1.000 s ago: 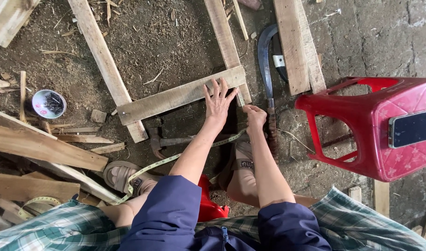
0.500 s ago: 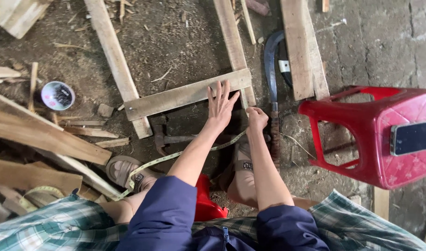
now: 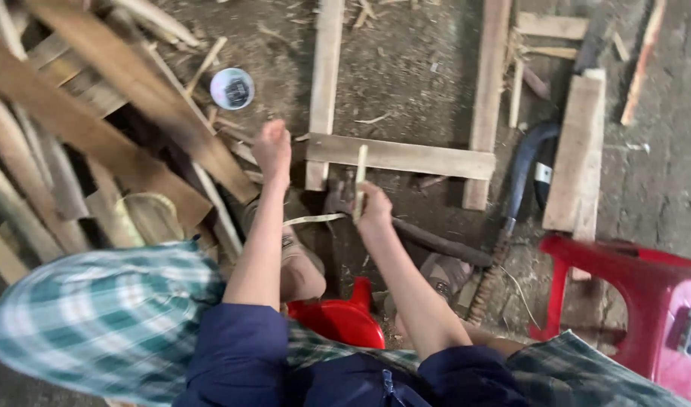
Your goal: The person sits on a low stool on the workshop floor assembling a rectangular wooden frame from planks. They position a crossbar against the frame, hammer nails to fasten it, then use a tape measure to measure a plank and the frame, and continue hammering the joints.
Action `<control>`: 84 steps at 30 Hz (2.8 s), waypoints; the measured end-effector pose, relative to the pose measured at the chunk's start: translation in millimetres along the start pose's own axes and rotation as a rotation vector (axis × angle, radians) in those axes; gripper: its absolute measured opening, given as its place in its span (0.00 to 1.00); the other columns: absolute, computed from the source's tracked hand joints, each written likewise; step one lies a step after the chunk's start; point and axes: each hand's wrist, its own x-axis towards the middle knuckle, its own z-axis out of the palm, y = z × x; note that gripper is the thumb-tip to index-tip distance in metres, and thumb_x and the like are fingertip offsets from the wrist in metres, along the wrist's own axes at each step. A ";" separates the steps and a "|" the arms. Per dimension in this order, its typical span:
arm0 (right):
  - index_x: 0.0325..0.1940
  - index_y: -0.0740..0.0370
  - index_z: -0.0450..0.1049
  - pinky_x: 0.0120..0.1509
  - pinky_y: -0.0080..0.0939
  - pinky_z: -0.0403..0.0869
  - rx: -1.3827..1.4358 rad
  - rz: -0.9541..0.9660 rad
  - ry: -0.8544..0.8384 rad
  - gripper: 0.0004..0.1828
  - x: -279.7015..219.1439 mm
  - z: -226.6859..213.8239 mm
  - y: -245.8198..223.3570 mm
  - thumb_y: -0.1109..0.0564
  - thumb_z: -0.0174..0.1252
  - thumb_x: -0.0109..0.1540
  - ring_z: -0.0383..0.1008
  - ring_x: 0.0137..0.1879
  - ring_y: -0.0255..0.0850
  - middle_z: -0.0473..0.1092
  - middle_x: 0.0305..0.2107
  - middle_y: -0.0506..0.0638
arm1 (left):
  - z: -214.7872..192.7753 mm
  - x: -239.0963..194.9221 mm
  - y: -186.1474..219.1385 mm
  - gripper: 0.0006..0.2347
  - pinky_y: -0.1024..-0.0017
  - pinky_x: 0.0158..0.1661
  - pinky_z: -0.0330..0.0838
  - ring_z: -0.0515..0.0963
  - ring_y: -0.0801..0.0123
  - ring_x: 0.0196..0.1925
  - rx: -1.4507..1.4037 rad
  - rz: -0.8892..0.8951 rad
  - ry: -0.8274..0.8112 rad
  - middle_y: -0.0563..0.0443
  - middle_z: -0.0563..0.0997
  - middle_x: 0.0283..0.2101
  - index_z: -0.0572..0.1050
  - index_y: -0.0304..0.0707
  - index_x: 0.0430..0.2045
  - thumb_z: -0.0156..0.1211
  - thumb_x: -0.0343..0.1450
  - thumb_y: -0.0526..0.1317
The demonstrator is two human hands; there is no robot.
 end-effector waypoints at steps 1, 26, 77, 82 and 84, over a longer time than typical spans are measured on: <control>0.36 0.68 0.73 0.26 0.43 0.75 -0.030 0.065 -0.027 0.13 -9.9 7.7 23.5 0.65 0.69 0.51 0.72 0.24 0.46 0.67 0.23 0.55 | 0.5 6.9 -20.8 0.08 0.61 0.48 0.74 0.84 0.60 0.44 0.045 -0.082 -0.034 0.56 0.84 0.36 0.82 0.59 0.36 0.64 0.65 0.45; 0.37 0.64 0.79 0.38 0.60 0.79 -0.227 -0.064 0.210 0.09 43.8 52.7 131.2 0.65 0.66 0.52 0.81 0.26 0.49 0.71 0.26 0.55 | 43.2 -34.3 -100.5 0.08 0.65 0.48 0.79 0.86 0.60 0.42 0.020 -0.158 -0.344 0.57 0.87 0.33 0.86 0.60 0.30 0.67 0.61 0.43; 0.26 0.66 0.79 0.16 0.42 0.71 -0.469 -0.158 0.426 0.06 47.3 63.9 130.0 0.62 0.68 0.48 0.76 0.17 0.44 0.73 0.15 0.56 | 29.2 -28.7 -53.7 0.18 0.50 0.50 0.77 0.83 0.51 0.50 -0.028 -0.278 -0.374 0.52 0.84 0.40 0.78 0.53 0.43 0.71 0.59 0.46; 0.23 0.67 0.79 0.17 0.40 0.69 -0.434 -0.138 0.400 0.04 22.2 73.0 123.0 0.63 0.67 0.48 0.74 0.16 0.43 0.71 0.13 0.55 | 60.4 -25.9 -82.8 0.12 0.55 0.49 0.77 0.84 0.53 0.45 -0.157 -0.245 -0.287 0.49 0.85 0.35 0.84 0.49 0.35 0.66 0.59 0.44; 0.24 0.68 0.79 0.17 0.41 0.69 -0.440 -0.136 0.398 0.04 23.6 72.2 123.5 0.63 0.67 0.48 0.74 0.16 0.43 0.71 0.14 0.55 | 62.7 -25.7 -85.4 0.14 0.56 0.49 0.77 0.84 0.53 0.45 -0.145 -0.262 -0.286 0.48 0.85 0.35 0.84 0.49 0.37 0.66 0.58 0.43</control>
